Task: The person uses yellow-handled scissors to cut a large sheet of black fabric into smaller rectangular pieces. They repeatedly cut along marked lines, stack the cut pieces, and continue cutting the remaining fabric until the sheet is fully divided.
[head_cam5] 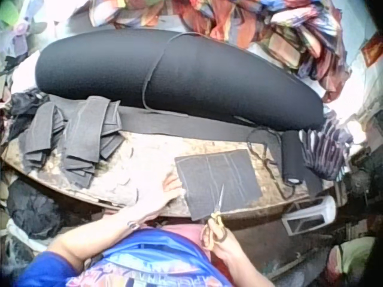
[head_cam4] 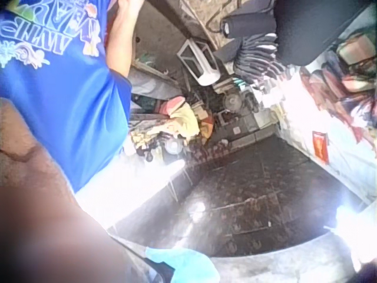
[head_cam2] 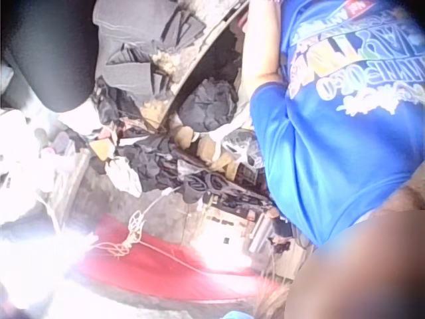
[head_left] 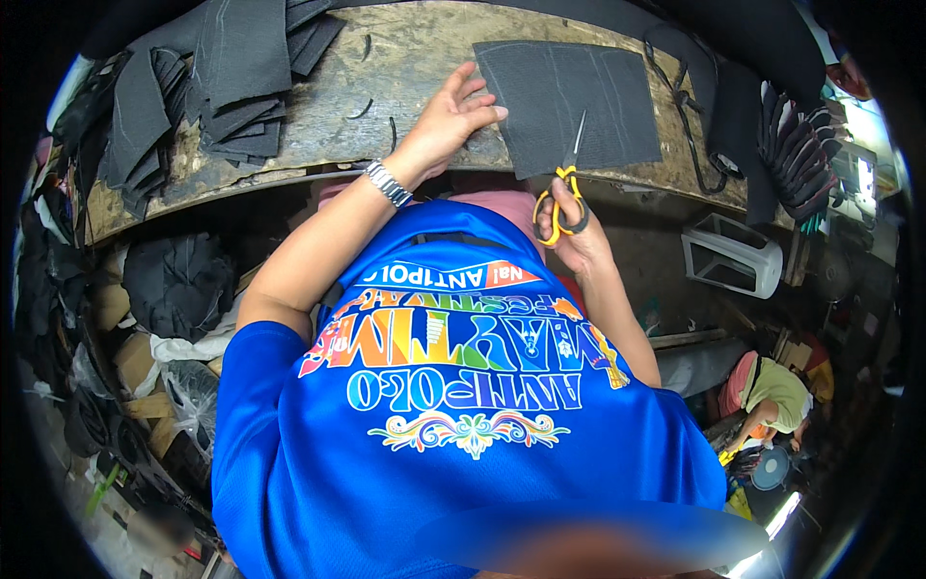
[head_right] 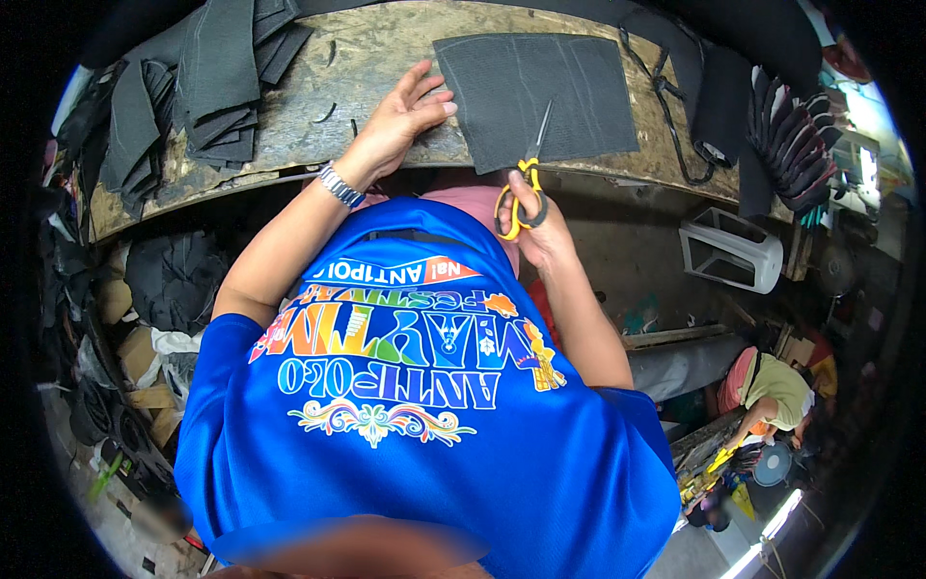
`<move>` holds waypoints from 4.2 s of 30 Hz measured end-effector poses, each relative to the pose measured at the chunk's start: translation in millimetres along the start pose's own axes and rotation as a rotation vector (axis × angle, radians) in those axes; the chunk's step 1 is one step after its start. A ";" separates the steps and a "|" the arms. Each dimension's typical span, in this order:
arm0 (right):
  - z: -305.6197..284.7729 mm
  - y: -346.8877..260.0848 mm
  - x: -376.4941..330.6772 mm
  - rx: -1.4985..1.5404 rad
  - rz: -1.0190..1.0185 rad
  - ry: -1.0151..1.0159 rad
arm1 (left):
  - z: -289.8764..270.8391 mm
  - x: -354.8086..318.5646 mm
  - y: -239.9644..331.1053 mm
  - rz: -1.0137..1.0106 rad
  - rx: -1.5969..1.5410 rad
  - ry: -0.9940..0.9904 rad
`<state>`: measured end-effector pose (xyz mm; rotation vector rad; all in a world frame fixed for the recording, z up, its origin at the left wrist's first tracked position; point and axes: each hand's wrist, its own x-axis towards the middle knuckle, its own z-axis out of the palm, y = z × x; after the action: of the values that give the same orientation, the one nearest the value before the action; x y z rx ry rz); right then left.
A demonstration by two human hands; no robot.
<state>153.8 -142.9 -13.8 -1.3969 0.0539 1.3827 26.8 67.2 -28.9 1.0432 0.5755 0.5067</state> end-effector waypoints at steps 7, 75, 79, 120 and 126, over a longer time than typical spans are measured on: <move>13.3 1.6 15.7 -0.005 0.048 -0.116 | 28.3 2.7 -3.9 0.083 0.354 -0.067; 9.9 -30.9 -9.3 -0.297 0.157 -0.317 | -2.2 -26.5 -5.7 0.222 0.482 -0.062; 8.5 -31.5 -6.8 -0.288 0.173 -0.380 | -7.7 -28.3 -4.8 0.181 0.437 -0.079; 49.7 -54.1 44.0 -0.301 0.033 -0.296 | -17.7 -46.5 11.1 0.210 0.393 -0.070; 56.5 -57.0 51.5 -0.277 -0.019 -0.369 | -20.0 -56.4 12.6 0.205 0.346 -0.130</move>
<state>170.8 -50.4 2.0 -1.3356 -0.4048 1.6574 -29.9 49.5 -14.1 1.4638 0.4510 0.5250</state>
